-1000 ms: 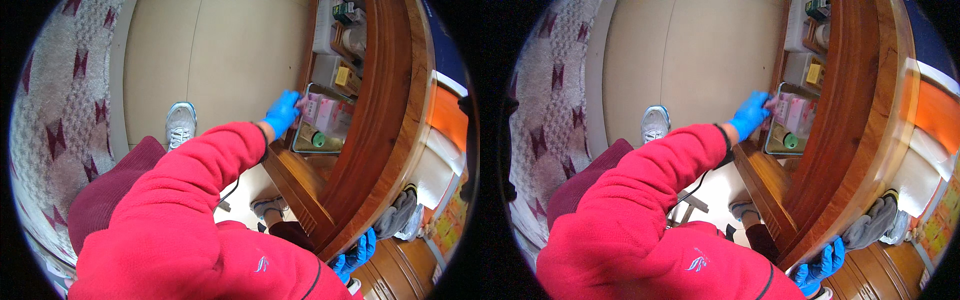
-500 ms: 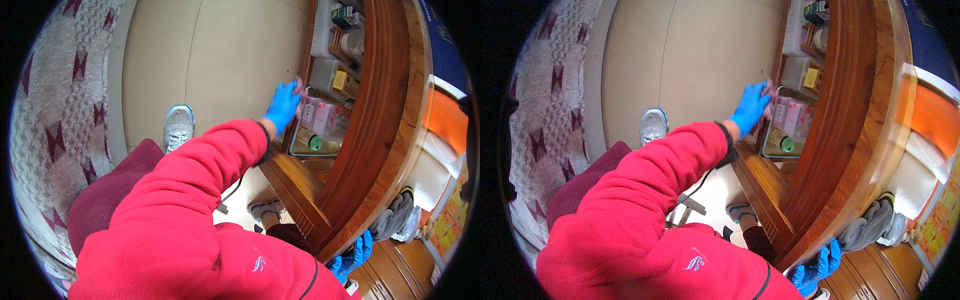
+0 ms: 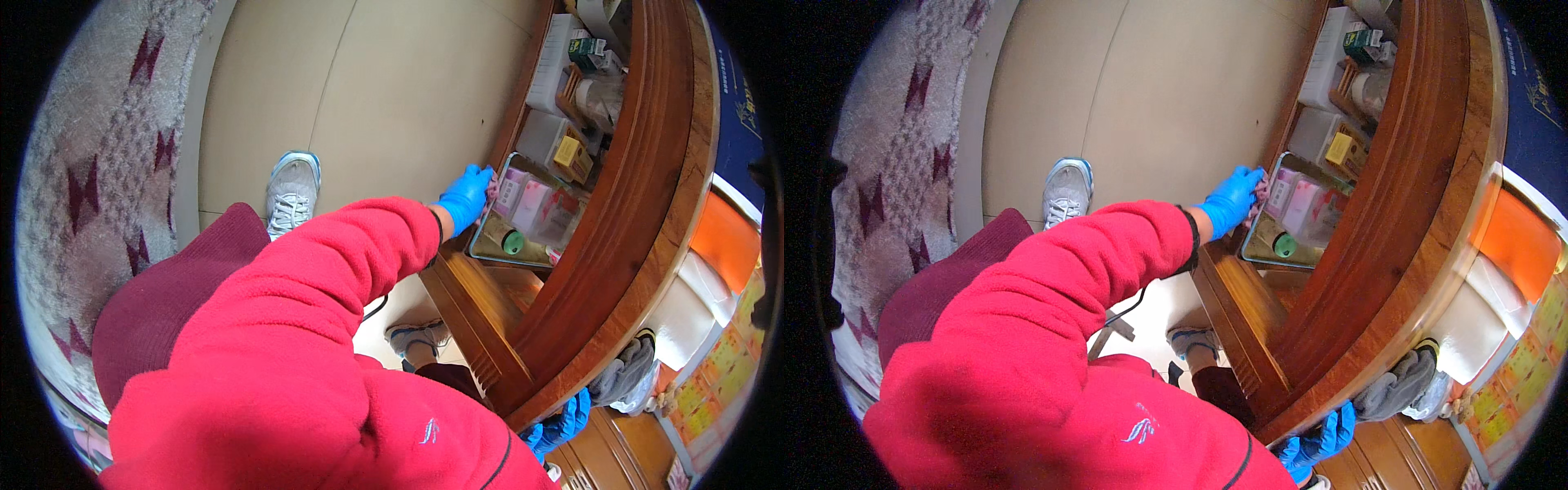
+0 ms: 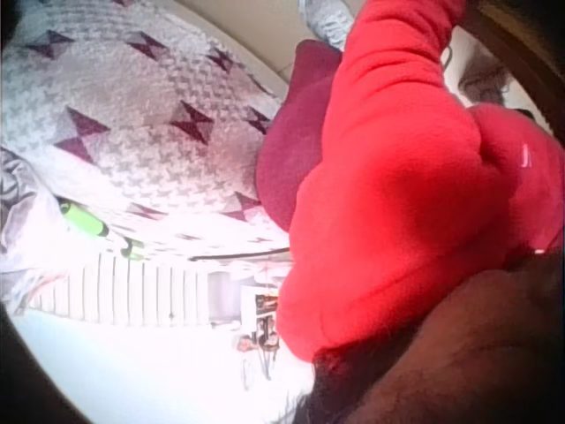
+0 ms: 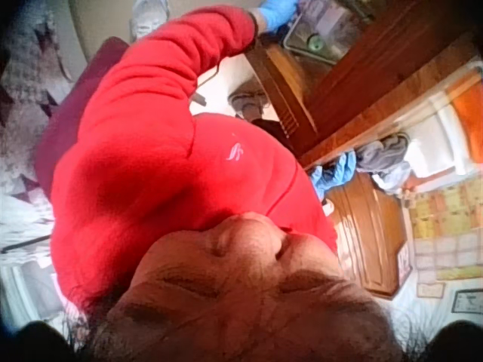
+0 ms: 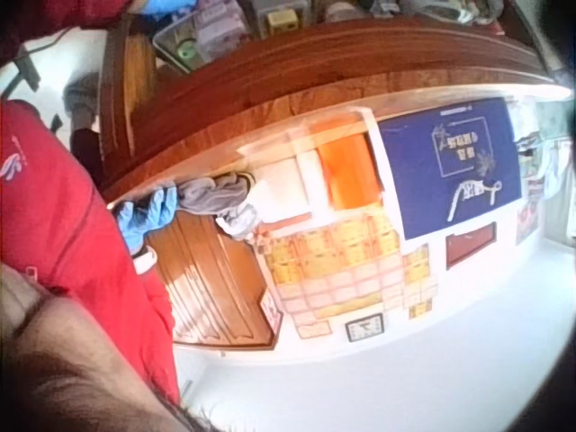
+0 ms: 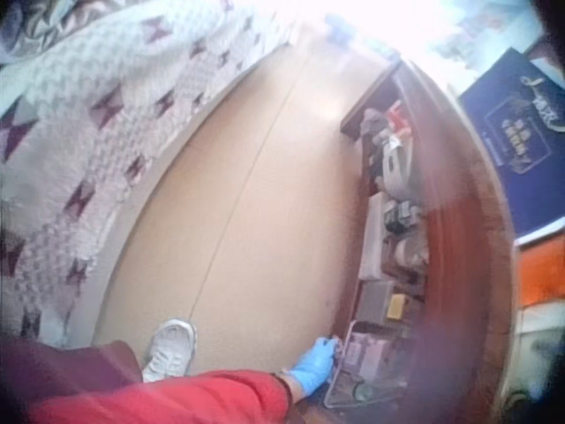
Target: The person wipes a wooden table with a pink cloth and a spray bottle, moving items like paper towels and a box aside to reach the surface. They clean the tabletop and edges, then wipe the lower shelf of the table.
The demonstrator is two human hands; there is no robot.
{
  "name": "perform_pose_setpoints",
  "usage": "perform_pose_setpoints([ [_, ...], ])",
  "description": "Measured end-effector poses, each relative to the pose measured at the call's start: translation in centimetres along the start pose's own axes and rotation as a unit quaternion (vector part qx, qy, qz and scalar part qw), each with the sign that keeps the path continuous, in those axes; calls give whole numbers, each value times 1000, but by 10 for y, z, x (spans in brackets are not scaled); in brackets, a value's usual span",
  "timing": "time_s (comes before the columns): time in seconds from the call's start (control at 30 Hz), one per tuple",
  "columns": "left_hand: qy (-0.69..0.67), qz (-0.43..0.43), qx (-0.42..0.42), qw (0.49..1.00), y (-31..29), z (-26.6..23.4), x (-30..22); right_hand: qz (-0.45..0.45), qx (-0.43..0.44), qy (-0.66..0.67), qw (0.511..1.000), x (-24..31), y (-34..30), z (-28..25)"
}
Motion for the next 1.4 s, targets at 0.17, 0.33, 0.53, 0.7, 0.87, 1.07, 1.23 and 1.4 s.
perform_pose_setpoints([
  [0.17, -126, 122, 8, 984, 31, 3, -8, -24, 2, 4, 1000, 3, 2, -1],
  [0.33, 151, 270, 121, 943, 7, -7, 46, -36, 27, 18, 999, 11, 10, -2],
  [0.53, 41, 110, 87, 989, -31, -6, 46, -20, 29, 26, 999, 18, 13, -1],
  [0.7, -135, -34, 93, 986, -24, 12, 5, -25, 29, 27, 999, 22, 16, -2],
  [0.87, -47, -98, 189, 976, -47, 2, 31, -21, 37, 32, 999, 22, 18, -3],
  [1.07, -35, -105, 202, 973, -48, -7, 37, -29, 49, 26, 998, 18, 16, -4],
  [1.23, 23, -64, 236, 969, -52, -6, 30, -14, 33, 11, 999, 15, 11, -3],
  [1.4, 2, -78, 242, 967, -49, -7, 31, -21, 22, -2, 1000, 10, 10, -2],
])
Point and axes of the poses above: each hand's wrist, its own y-axis towards the middle knuckle, its own z-axis out of the palm, x = y × z, the point moved 4 cm from there along y, towards the middle knuckle, and after that the axes turned 6 degrees about -y, right-handed, at the moved point
